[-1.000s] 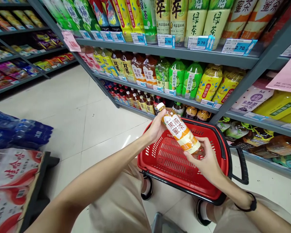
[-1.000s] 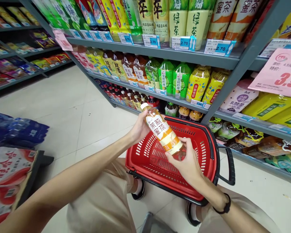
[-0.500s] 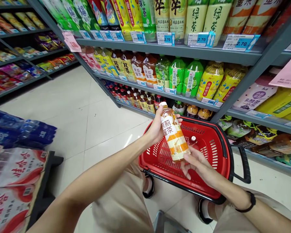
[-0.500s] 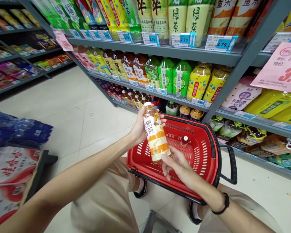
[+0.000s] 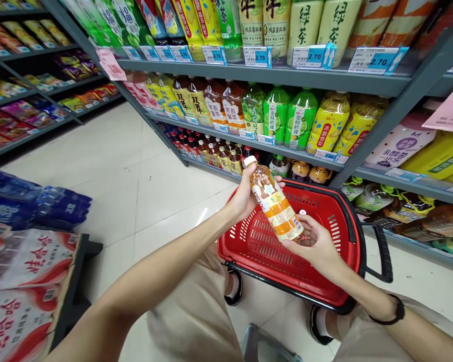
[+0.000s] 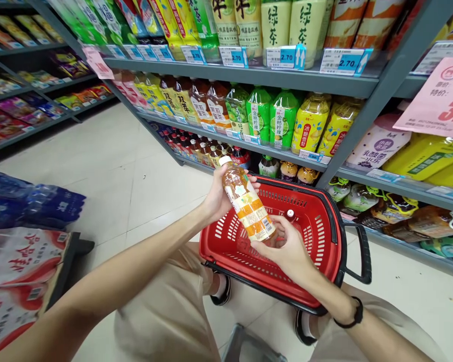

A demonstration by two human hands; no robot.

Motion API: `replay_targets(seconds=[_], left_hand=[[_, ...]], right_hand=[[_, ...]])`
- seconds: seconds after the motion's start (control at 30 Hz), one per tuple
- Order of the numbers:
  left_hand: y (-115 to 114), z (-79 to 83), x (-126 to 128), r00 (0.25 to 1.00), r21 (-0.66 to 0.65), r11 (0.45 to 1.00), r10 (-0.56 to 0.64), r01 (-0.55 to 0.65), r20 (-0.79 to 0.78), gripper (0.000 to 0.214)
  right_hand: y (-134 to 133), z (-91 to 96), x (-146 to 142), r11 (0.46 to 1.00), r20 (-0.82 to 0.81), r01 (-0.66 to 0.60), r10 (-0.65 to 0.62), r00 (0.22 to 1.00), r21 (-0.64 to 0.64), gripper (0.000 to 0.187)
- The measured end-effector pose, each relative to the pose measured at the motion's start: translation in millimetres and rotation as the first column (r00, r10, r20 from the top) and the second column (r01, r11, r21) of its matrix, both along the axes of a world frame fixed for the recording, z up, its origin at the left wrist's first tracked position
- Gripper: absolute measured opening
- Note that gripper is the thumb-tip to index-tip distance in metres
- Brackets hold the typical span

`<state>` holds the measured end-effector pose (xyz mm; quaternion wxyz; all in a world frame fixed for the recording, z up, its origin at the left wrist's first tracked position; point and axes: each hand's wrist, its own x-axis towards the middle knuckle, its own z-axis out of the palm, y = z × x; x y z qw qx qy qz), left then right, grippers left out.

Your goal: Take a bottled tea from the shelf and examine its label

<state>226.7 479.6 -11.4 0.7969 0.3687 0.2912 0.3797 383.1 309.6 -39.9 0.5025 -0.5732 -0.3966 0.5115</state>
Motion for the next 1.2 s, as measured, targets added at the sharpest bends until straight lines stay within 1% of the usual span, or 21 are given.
replay_targets(seconds=[0.1, 0.2, 0.27, 0.33, 0.4, 0.47, 0.5, 0.53, 0.57, 0.6, 0.67, 0.73, 0.83, 0.9, 0.97, 1.07, 1.2], left_hand=[[-0.9, 0.4, -0.2, 1.000, 0.007, 1.000, -0.023, 0.023, 0.012, 0.056], [-3.0, 1.9, 1.1, 0.999, -0.012, 1.000, -0.021, 0.021, 0.025, 0.053], [-4.5, 3.7, 2.1, 0.999, -0.041, 0.999, -0.006, 0.007, 0.033, 0.051], [-5.4, 6.3, 2.6, 0.999, -0.080, 0.997, 0.022, -0.019, 0.042, 0.049], [-5.3, 10.1, 2.2, 0.997, -0.122, 0.992, 0.049, -0.042, 0.057, 0.045], [-4.5, 14.4, 1.1, 0.995, -0.162, 0.985, 0.071, -0.059, 0.073, 0.042], [-4.0, 16.5, 0.3, 0.994, -0.178, 0.982, 0.079, -0.064, 0.081, 0.040], [-3.4, 18.4, -0.5, 0.993, -0.190, 0.979, 0.086, -0.068, 0.086, 0.039], [-2.9, 20.0, -1.4, 0.992, -0.197, 0.978, 0.092, -0.072, 0.091, 0.039], [-2.3, 21.1, -2.2, 0.991, -0.200, 0.977, 0.097, -0.076, 0.097, 0.039], [-1.3, 22.0, -3.6, 0.988, -0.195, 0.978, 0.103, -0.079, 0.114, 0.040], [-0.4, 21.7, -4.8, 0.986, -0.189, 0.979, 0.109, -0.083, 0.130, 0.040], [0.5, 21.0, -6.2, 0.984, -0.186, 0.979, 0.112, -0.085, 0.137, 0.039], [0.8, 21.1, -6.9, 0.986, -0.183, 0.980, 0.106, -0.081, 0.132, 0.038], [0.9, 21.2, -7.4, 0.987, -0.174, 0.982, 0.100, -0.076, 0.129, 0.038], [1.4, 20.1, -7.8, 0.988, -0.154, 0.985, 0.093, -0.073, 0.124, 0.038], [2.3, 16.8, -7.9, 0.990, -0.140, 0.988, 0.079, -0.061, 0.121, 0.037]], right_hand=[[0.0, -8.6, 0.4, 0.999, 0.028, 0.032, -0.032, 0.999, 0.016, 0.063], [0.5, -10.6, -2.7, 0.999, 0.005, 0.052, -0.052, 0.999, 0.000, 0.066], [1.0, -7.6, -6.2, 0.999, -0.081, 0.022, -0.026, 0.996, -0.046, 0.062], [1.5, -2.8, -9.4, 0.992, -0.226, -0.040, 0.011, 0.974, -0.124, 0.054], [2.2, 1.7, -11.3, 0.976, -0.413, -0.130, 0.048, 0.910, -0.173, 0.046], [2.6, 4.6, -11.4, 0.949, -0.589, -0.271, 0.128, 0.798, -0.159, 0.047], [2.6, 5.3, -11.0, 0.933, -0.646, -0.335, 0.176, 0.743, -0.131, 0.049], [2.4, 5.6, -10.5, 0.918, -0.672, -0.384, 0.220, 0.707, -0.104, 0.050], [2.0, 5.5, -10.0, 0.911, -0.670, -0.405, 0.250, 0.699, -0.082, 0.050], [1.6, 5.2, -9.5, 0.916, -0.648, -0.396, 0.261, 0.715, -0.068, 0.048], [1.3, 4.8, -8.9, 0.939, -0.572, -0.341, 0.256, 0.780, -0.045, 0.045], [2.6, 4.5, -8.7, 0.957, -0.492, -0.290, 0.238, 0.837, -0.031, 0.047], [6.2, 2.1, -9.0, 0.980, -0.371, -0.195, 0.169, 0.913, -0.032, 0.052], [7.6, -1.8, -9.3, 0.991, -0.300, -0.127, 0.111, 0.948, -0.034, 0.053], [7.3, -7.2, -9.4, 0.998, -0.232, -0.057, 0.052, 0.971, -0.012, 0.052], [4.5, -14.8, -8.7, 0.998, -0.112, 0.027, -0.021, 0.994, 0.056, 0.056], [0.7, -19.6, -5.3, 0.990, 0.105, 0.070, -0.083, 0.991, 0.122, 0.063]])
